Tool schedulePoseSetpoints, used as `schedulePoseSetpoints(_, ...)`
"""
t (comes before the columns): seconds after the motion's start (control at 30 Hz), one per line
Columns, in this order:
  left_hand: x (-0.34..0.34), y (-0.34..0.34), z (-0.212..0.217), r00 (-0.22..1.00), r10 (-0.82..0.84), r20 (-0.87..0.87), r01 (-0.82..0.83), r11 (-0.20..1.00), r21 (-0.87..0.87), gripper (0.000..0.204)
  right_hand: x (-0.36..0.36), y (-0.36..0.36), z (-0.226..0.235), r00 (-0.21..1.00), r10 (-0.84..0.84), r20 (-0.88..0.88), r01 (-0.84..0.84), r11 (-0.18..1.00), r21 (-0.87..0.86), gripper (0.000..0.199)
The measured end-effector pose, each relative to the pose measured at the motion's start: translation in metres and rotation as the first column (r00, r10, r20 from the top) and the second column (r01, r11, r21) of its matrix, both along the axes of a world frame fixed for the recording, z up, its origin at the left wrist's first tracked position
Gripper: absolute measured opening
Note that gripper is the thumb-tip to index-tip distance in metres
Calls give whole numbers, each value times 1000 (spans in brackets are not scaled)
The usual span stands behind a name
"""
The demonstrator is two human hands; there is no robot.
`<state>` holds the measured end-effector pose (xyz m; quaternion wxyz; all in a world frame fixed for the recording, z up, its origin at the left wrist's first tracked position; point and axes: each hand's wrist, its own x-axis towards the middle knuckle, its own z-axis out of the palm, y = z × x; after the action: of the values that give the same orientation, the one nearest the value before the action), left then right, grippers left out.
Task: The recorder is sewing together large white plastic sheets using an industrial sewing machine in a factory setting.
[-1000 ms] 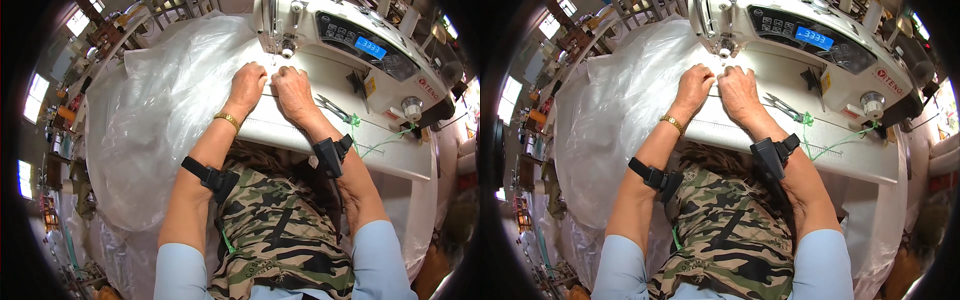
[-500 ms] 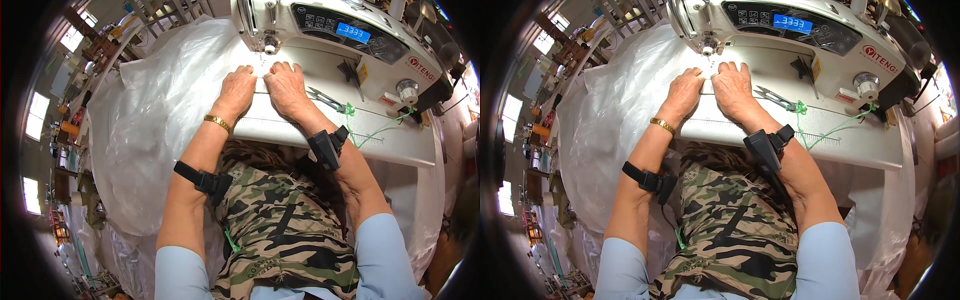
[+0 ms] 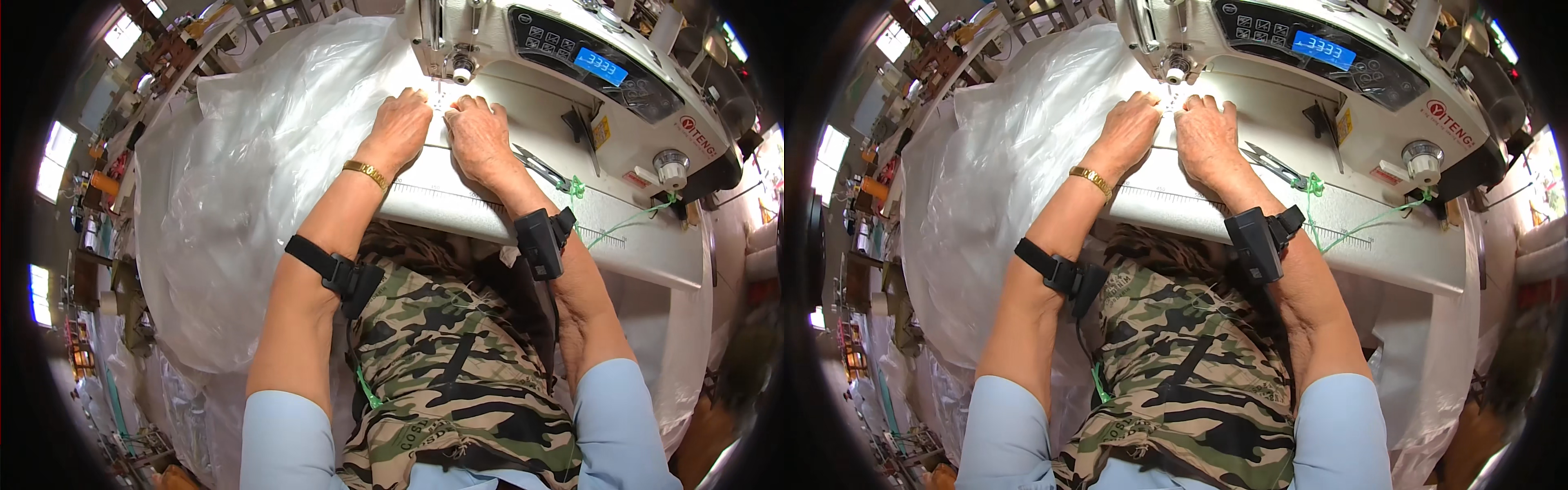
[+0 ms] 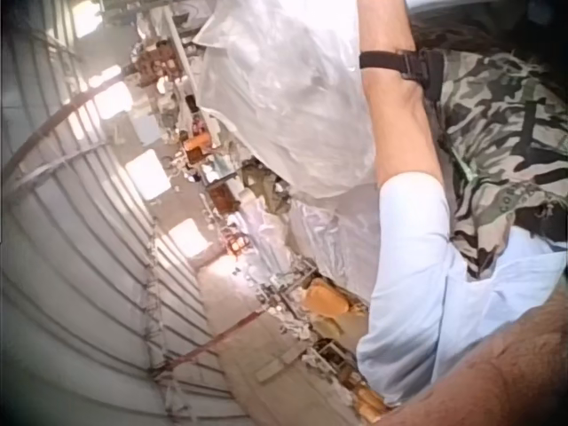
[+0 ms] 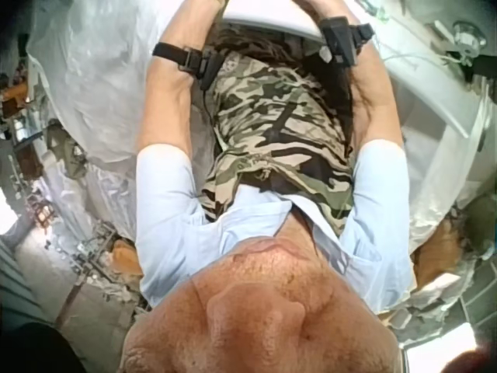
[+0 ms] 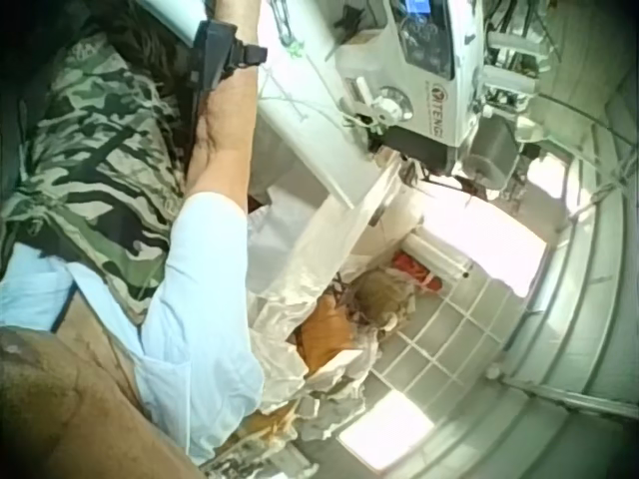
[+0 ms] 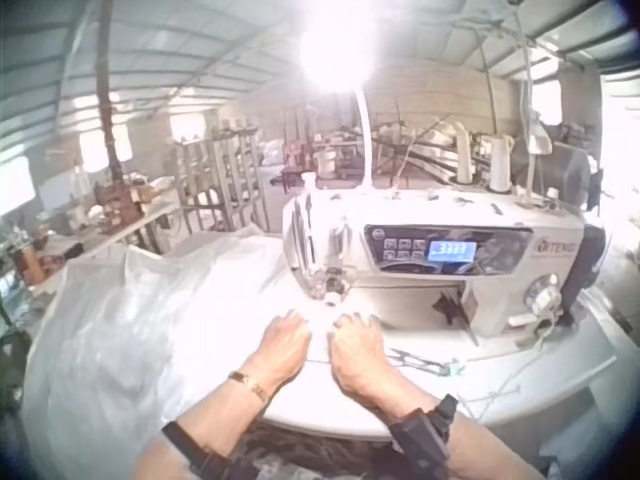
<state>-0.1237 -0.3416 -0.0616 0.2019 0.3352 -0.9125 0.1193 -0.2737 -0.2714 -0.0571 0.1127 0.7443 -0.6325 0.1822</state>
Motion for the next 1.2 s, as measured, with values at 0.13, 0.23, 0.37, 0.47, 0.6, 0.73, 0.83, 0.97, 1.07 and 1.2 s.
schedulePoseSetpoints(0.13, 0, -2, -1, 1000, 8, -3, -8, 1000, 6, 11, -1, -3, 2, 1000, -1, -28, 1, 1000, 28, 21)
schedulePoseSetpoints(0.23, -1, -4, -3, 1000, 21, 8, -21, 1000, -6, 11, -1, -5, 0, 997, 4, -75, -7, 999, -32, 20)
schedulePoseSetpoints(0.37, -4, -7, -6, 1000, 20, -20, -21, 999, -39, 11, 0, -9, -3, 996, 2, -89, -5, 999, -32, 20)
schedulePoseSetpoints(0.47, -4, -5, -3, 999, 21, -29, -22, 999, -35, 14, 0, -8, -5, 999, -5, -38, 6, 1000, 4, 22)
schedulePoseSetpoints(0.6, 2, -2, 15, 999, 33, 20, -37, 978, 204, 23, -3, -3, -7, 999, 27, 26, -25, 995, -95, 21)
schedulePoseSetpoints(0.73, 40, -17, 47, 953, -67, -295, 198, 875, 441, 38, -10, 0, -10, 989, 107, 102, -92, 985, -143, 21)
schedulePoseSetpoints(0.83, 112, -40, 63, 902, -196, -385, 216, 976, 9, 26, -17, 1, -13, 994, 75, 82, -66, 992, -108, 24)
schedulePoseSetpoints(0.97, 228, -64, 47, 952, 277, -130, -295, 944, -149, 57, -25, 4, -19, 980, 156, 120, -144, 984, -104, 28)
schedulePoseSetpoints(1.07, 282, -75, 11, 919, 378, -109, -338, 901, 274, 67, -30, 4, -22, 978, 164, 127, -155, 985, -73, 33)
schedulePoseSetpoints(1.2, 274, -92, -20, 807, 562, 180, -589, 785, 193, 59, -38, 5, -26, 976, 186, 117, -170, 977, -131, 35)
